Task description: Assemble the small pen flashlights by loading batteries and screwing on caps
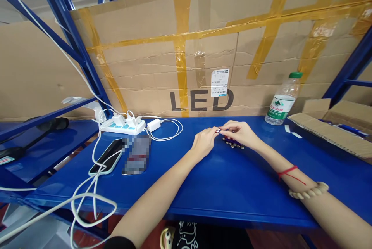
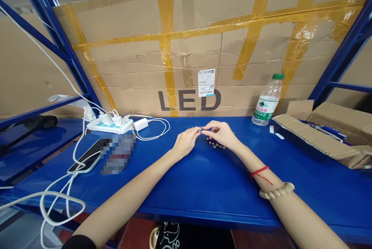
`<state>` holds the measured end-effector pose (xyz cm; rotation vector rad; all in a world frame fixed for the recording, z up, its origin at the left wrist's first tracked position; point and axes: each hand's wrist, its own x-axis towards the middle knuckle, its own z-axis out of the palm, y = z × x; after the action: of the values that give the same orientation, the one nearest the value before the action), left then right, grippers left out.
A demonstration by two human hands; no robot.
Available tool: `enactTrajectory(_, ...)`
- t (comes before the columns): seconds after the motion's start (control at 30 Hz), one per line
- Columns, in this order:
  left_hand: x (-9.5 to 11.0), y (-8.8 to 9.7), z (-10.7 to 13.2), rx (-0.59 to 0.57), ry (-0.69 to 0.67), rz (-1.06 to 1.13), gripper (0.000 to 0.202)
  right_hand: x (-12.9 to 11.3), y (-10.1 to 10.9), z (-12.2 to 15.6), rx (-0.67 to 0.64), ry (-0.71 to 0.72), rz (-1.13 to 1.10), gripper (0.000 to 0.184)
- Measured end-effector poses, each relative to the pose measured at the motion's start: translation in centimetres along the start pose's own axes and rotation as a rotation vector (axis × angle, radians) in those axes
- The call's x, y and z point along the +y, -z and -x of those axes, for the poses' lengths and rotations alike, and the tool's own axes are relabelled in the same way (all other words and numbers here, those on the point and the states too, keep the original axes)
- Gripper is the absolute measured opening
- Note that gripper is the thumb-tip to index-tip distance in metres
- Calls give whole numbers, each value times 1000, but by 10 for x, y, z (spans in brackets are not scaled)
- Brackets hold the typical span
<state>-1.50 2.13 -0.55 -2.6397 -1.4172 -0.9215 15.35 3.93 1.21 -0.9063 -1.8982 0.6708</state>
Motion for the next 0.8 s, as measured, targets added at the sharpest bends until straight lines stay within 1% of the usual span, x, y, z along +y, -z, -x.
enactTrajectory(0.13,-1,-2,-1,5,-31,0,24,5,1,0,8,3,1,34)
enactTrajectory(0.33,0,-1,-1,-34,-20,52,23,8,2,0,-17,31,-26,35)
enactTrajectory(0.43,0,-1,-1,-33,-19,50,23,6,2,1,-17,41,-23,36)
enactTrajectory(0.6,-1,-4,-2,-26,-35,31,23,5,2,1,13,93,111,34)
enactTrajectory(0.8,1,-1,-2,-36,-25,38,21,10,7,0,6,109,284,31)
